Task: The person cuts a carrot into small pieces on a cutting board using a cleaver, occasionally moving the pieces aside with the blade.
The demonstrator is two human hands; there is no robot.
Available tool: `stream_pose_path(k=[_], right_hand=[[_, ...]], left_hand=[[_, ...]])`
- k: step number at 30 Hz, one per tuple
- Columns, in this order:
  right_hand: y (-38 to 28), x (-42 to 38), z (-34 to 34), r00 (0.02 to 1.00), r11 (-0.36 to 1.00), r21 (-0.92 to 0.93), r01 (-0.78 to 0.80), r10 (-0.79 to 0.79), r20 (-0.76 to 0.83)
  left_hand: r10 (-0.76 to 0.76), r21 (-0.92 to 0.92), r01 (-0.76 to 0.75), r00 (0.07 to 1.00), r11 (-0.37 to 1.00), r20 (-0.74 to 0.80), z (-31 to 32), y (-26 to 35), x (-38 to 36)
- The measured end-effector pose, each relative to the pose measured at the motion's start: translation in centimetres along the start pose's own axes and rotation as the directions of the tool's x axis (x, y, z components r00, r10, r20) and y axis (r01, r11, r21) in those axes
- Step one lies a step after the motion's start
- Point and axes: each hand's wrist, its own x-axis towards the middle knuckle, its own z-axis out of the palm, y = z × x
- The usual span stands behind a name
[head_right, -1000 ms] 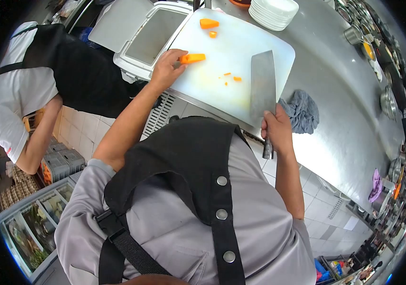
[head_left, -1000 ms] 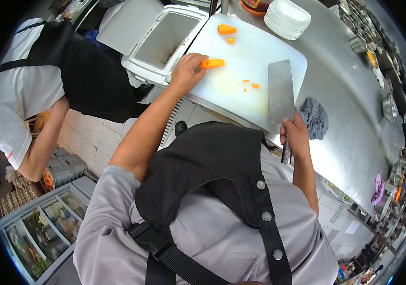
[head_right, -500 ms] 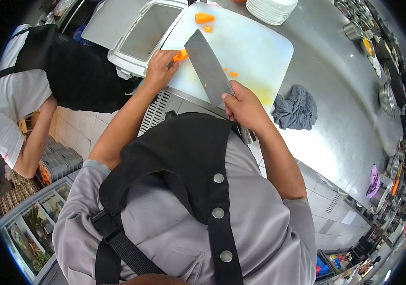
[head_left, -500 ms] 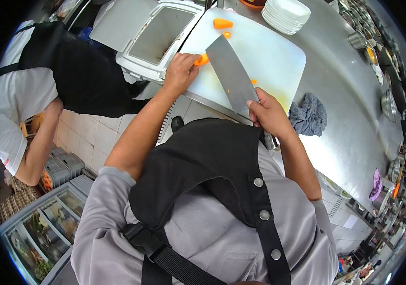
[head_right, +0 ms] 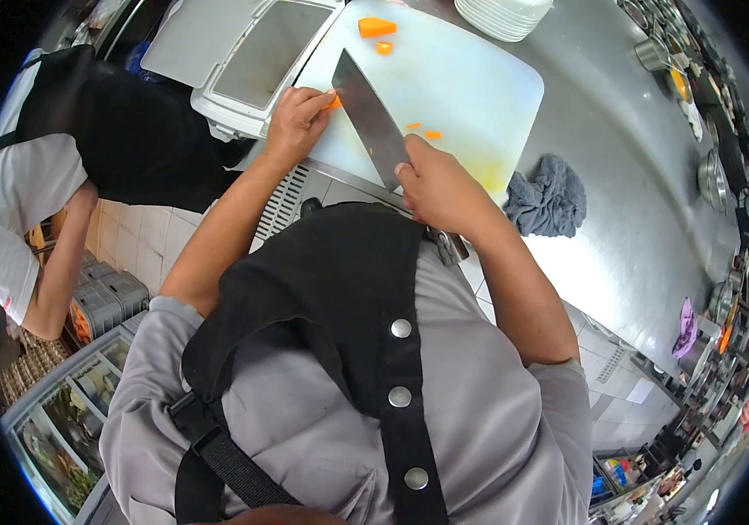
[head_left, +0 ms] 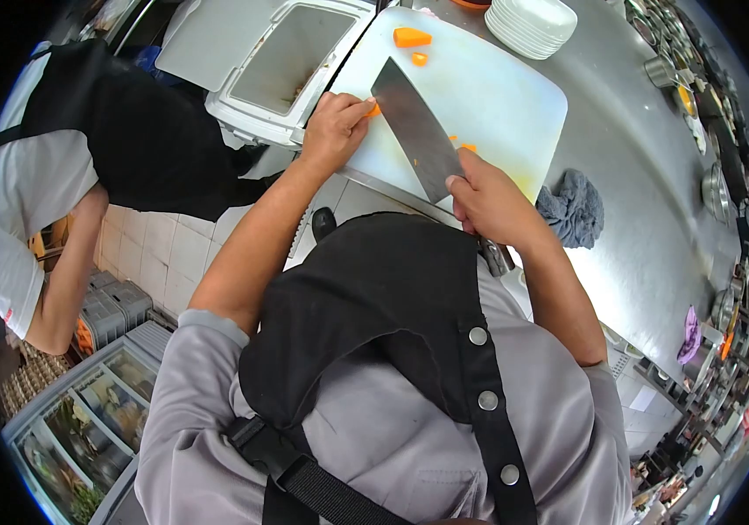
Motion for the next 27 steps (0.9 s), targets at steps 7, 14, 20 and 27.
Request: stream_pose_path(k=[7,14,20,27], right_hand=[[2.1,1.0,-0.7,1.000,0.981,0.195,0.007,-0.011,0.021],[5.0,0.9,-1.4,0.998,0.925,0.378,-0.032,0.010,0.060],[8.1,4.1,-1.2,0.987,0.808,0.583,-0.084,-0.013,0.160],[4.8,1.8,-0.9,0.998,0.932,0.362,-0.018,-0.002,0.056]], left_hand=[[0.007,-0.012,-0.007,1.000,1.000,0.006,-0.1,-0.2,-0.1],[-0.027,0.008,0.027,0.999,1.000,0.034,-0.2,-0.1,-0.1],[-0.041,-0.003,0.041,0.998,0.999,0.055,-0.2,-0.1,-0.1],[-0.043,0.004,0.043,0.997,0.999,0.069,-0.4,0.2,0.0]])
